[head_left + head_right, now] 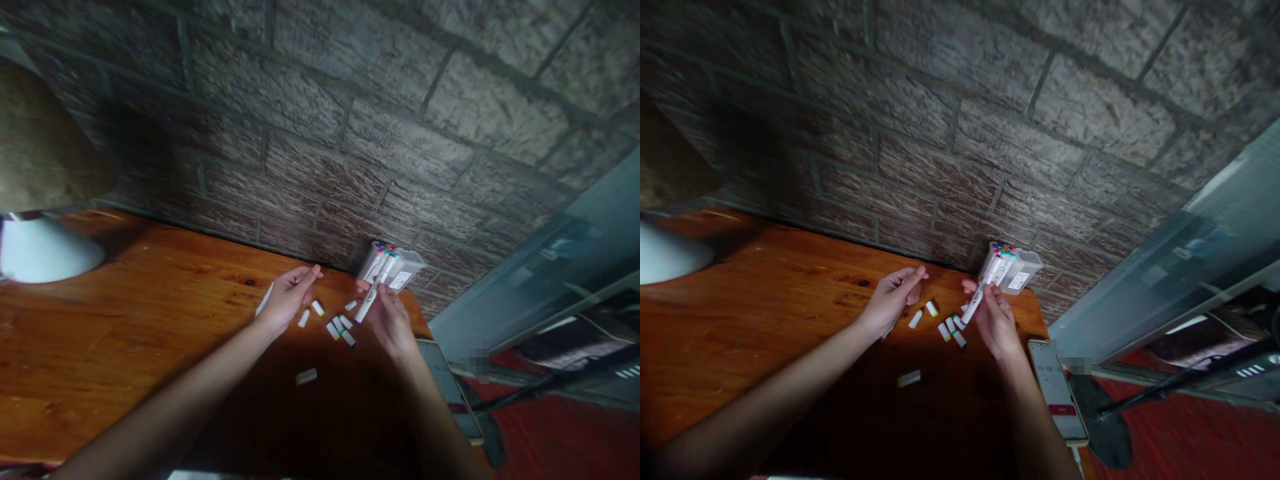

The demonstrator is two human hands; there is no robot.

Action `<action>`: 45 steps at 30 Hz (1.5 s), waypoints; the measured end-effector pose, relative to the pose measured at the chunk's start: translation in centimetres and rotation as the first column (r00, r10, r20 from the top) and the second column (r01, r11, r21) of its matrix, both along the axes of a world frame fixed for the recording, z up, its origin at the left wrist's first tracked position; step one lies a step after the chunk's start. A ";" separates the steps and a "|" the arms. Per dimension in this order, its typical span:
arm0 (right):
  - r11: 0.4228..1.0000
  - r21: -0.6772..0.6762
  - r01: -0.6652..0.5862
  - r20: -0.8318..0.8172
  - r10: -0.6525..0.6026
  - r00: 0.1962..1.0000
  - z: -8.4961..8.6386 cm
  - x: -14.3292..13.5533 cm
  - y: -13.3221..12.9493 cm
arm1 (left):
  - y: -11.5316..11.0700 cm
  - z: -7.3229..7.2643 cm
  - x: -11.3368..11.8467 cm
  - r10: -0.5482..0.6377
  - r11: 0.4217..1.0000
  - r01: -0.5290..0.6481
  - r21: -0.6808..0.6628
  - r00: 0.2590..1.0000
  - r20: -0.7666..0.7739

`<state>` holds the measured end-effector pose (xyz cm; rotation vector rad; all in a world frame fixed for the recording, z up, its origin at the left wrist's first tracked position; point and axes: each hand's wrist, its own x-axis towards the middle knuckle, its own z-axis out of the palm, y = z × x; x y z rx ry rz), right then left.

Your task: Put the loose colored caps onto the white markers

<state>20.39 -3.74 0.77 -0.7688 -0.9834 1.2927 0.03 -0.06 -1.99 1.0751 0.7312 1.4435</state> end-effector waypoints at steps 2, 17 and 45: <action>0.992 0.079 0.103 0.093 -0.110 0.990 2.4 1.9 1.6 | 0.1 0.1 -0.1 -0.012 1.000 0.012 -0.007 1.000 0.001; 0.695 0.673 0.253 0.669 -0.718 0.194 10.1 7.6 11.6 | 0.3 0.7 -0.4 -0.084 0.994 0.090 -0.063 0.992 0.098; 0.858 0.511 -0.047 0.815 -0.502 -0.289 6.9 9.0 9.6 | 0.7 0.7 -0.6 -0.068 0.994 0.083 -0.073 0.978 0.195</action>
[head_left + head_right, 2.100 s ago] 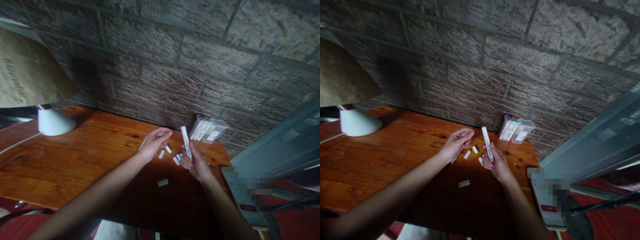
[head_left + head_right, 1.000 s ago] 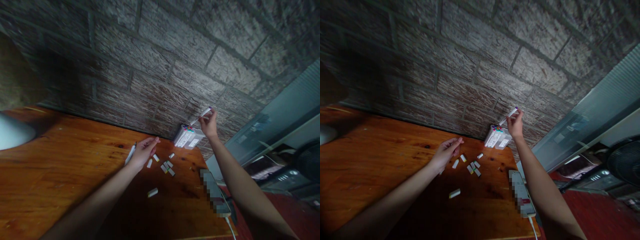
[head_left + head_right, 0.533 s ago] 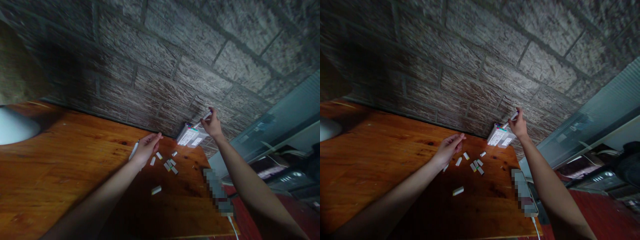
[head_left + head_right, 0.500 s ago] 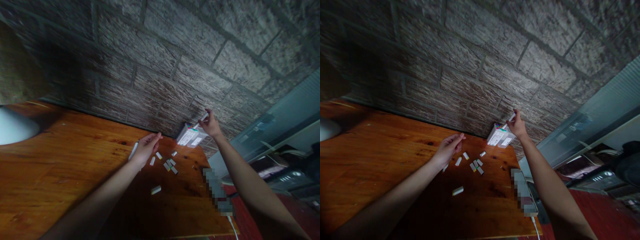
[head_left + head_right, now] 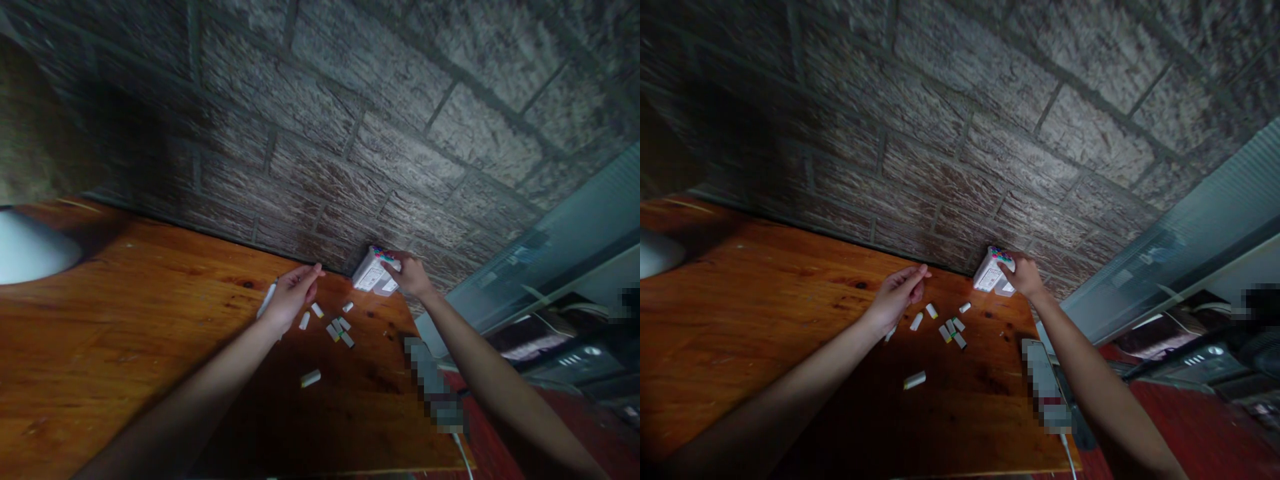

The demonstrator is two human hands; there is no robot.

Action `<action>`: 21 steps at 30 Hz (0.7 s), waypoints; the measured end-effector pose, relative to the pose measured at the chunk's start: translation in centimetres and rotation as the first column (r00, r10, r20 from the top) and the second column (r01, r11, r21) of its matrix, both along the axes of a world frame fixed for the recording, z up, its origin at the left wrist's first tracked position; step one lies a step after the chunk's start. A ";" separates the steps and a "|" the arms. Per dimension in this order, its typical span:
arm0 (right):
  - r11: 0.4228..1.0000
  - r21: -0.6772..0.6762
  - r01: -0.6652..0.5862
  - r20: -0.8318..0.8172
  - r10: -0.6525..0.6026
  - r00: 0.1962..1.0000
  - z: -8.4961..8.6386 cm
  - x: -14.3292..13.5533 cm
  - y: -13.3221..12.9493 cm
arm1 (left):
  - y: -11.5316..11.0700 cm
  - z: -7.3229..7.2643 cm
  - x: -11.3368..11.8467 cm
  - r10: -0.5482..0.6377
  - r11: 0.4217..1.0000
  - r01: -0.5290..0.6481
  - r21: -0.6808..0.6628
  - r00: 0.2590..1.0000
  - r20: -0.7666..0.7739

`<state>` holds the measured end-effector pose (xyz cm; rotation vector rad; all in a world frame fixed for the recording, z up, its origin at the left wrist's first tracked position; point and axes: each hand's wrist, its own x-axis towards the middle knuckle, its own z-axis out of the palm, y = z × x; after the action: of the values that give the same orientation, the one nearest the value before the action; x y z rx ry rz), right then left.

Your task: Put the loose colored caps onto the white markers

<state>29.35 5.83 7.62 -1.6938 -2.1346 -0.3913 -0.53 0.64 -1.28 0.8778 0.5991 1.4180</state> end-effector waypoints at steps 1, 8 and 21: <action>1.000 0.002 -0.004 0.003 0.004 1.000 -0.1 0.0 -0.1 | 0.0 0.0 0.0 0.001 1.000 -0.001 0.001 1.000 -0.002; 0.998 0.056 0.022 -0.031 -0.020 0.999 -0.6 1.5 -1.1 | 0.1 -0.2 0.0 0.031 0.999 -0.031 -0.008 0.999 -0.014; 0.971 0.037 0.238 -0.242 -0.223 0.944 -2.7 4.4 -0.3 | 0.4 -0.3 0.1 0.019 0.999 -0.018 -0.035 1.000 0.009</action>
<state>33.73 5.51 4.96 -1.8572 -1.7436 -0.3029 -0.46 1.01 -1.56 0.8396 0.6249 1.4236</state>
